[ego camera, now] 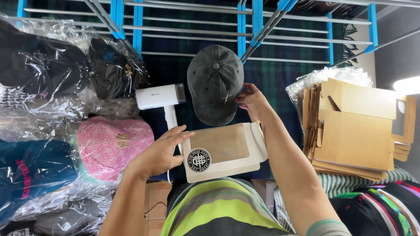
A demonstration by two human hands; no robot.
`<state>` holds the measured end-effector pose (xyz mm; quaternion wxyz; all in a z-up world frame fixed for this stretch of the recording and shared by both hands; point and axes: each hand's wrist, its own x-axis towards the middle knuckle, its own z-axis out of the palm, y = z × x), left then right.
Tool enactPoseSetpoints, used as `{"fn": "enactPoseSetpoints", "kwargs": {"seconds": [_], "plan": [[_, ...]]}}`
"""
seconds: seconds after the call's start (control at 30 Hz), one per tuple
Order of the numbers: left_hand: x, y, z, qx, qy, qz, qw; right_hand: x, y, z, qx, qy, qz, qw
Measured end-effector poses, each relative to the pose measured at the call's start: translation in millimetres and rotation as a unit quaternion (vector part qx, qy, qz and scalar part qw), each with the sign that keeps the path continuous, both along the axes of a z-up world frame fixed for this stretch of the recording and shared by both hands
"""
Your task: The person folds a cardboard box from a flat sheet, places a black baseball cap inside the box, and secures the lid before placing it on a storage rack.
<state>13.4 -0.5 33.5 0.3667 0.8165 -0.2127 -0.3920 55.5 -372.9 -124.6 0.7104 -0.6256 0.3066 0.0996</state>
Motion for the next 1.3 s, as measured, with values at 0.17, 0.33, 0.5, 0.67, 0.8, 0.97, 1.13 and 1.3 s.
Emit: {"fn": "enactPoseSetpoints", "kwargs": {"seconds": [0.17, 0.33, 0.5, 0.67, 0.8, 0.97, 1.13, 1.3], "plan": [[7, 1, -1, -0.005, 0.030, 0.046, 0.998, -7, 14, 30, 0.080, -0.019, -0.051, 0.995], [10, 2, -12, -0.009, 0.010, 0.080, 0.997, -10, 17, 51, 0.188, -0.048, -0.079, 0.978], [10, 2, -13, -0.002, 0.020, 0.111, 0.994, -8, 13, 51, 0.229, -0.077, -0.073, 0.968], [14, 1, -20, -0.046, 0.007, 0.168, 0.985, -9, 22, 65, 0.221, -0.114, -0.068, 0.966], [34, -11, -30, -0.122, -0.022, 0.264, 0.956, -3, 37, 94, 0.239, -0.179, -0.069, 0.952], [58, -41, -18, -0.297, -0.071, 0.318, 0.897, 5, 19, 99, 0.315, -0.272, -0.024, 0.909], [66, -57, 29, -0.489, -0.174, 0.238, 0.821, -31, 27, 136, 0.358, -0.394, 0.078, 0.843], [60, -47, 52, -0.498, -0.145, 0.153, 0.841, -71, 19, 120, 0.362, -0.472, 0.152, 0.789]]}}
